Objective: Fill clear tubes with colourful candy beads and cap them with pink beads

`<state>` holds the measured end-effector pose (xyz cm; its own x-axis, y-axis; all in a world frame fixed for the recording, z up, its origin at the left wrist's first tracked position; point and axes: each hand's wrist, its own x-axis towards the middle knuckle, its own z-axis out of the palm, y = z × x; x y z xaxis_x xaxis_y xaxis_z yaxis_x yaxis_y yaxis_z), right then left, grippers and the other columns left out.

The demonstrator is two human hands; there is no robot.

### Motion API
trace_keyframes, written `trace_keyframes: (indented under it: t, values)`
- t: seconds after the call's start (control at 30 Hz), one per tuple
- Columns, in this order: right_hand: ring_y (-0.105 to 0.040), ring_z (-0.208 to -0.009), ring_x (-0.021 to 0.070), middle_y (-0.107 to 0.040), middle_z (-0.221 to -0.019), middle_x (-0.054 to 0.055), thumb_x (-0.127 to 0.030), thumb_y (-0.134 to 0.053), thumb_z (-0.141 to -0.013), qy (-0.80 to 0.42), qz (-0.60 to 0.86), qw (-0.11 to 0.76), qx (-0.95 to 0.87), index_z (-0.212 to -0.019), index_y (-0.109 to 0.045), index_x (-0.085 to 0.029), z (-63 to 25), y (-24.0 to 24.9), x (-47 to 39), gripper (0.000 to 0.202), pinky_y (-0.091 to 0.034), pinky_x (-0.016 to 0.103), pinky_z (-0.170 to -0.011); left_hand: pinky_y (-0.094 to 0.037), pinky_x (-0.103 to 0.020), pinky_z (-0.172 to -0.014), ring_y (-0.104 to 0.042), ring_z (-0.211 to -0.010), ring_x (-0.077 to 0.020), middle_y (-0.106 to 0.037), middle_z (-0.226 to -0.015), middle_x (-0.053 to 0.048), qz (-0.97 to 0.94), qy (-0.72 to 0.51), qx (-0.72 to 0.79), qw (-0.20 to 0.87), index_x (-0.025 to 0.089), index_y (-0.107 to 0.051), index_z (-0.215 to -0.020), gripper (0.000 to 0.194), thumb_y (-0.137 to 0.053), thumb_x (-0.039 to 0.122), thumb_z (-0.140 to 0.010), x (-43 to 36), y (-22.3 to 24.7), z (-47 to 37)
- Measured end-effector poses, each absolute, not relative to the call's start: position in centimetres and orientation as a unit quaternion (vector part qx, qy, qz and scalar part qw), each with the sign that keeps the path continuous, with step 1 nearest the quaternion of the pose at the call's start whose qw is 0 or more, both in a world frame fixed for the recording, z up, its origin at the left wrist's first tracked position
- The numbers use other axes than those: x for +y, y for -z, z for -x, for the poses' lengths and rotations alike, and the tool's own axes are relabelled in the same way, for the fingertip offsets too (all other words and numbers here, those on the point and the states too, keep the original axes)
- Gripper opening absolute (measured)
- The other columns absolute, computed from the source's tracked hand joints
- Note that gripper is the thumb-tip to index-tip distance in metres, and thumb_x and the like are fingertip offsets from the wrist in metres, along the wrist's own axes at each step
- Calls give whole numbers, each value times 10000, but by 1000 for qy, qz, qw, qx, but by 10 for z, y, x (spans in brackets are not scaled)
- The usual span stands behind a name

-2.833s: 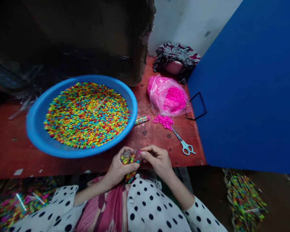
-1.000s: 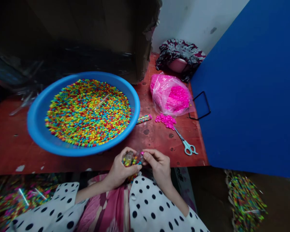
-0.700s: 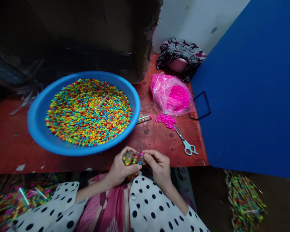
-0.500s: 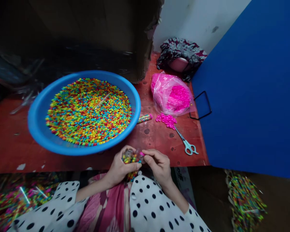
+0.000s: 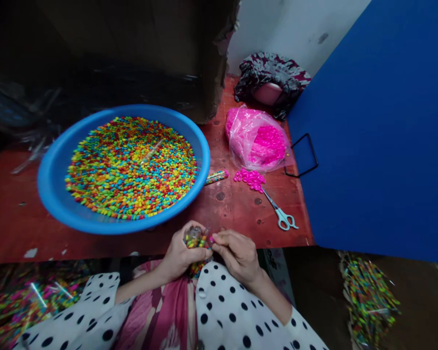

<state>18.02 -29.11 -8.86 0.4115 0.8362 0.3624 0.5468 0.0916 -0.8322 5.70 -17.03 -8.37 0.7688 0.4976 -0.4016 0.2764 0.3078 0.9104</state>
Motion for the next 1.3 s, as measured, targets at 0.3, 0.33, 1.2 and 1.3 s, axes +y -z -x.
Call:
trace_keyframes:
  t: [0.3,0.33,1.2,1.3]
  values:
    - [-646,-806,160,-690,-840,54,-164,-626,-777,-200,692,559,-410,-877,-678,-192,-170,99,-292,116,-522,285,-749,-378,-212,-591,-431,-630,-99,-504,-699,41,-582,-81,315,745,156,-498,-832,342,-722,217,-581,-165,82,-63]
    - [-643,-808,156,-688,-851,49,-181,-642,-768,-221,695,577,-367,-862,-680,-196,-169,99,-292,103,-521,278,-746,-382,-212,-599,-436,-638,-100,-509,-707,39,-589,-75,307,744,157,-499,-839,342,-723,227,-590,-164,81,-63]
    - [-620,-879,202,-657,-1054,56,-337,-481,-889,99,948,58,-298,-1059,-632,-186,-279,115,-349,273,-455,283,-651,-403,-228,-652,-478,-676,-115,-522,-750,29,-584,-106,353,723,167,-516,-890,439,-778,288,-560,-171,80,-64]
    - [-615,-819,177,-649,-1058,48,-308,-482,-891,84,948,-14,-306,-1069,-625,-197,-284,121,-361,254,-414,261,-578,-399,-224,-659,-481,-690,-114,-526,-774,23,-599,-82,318,731,167,-511,-912,441,-769,266,-569,-173,79,-63]
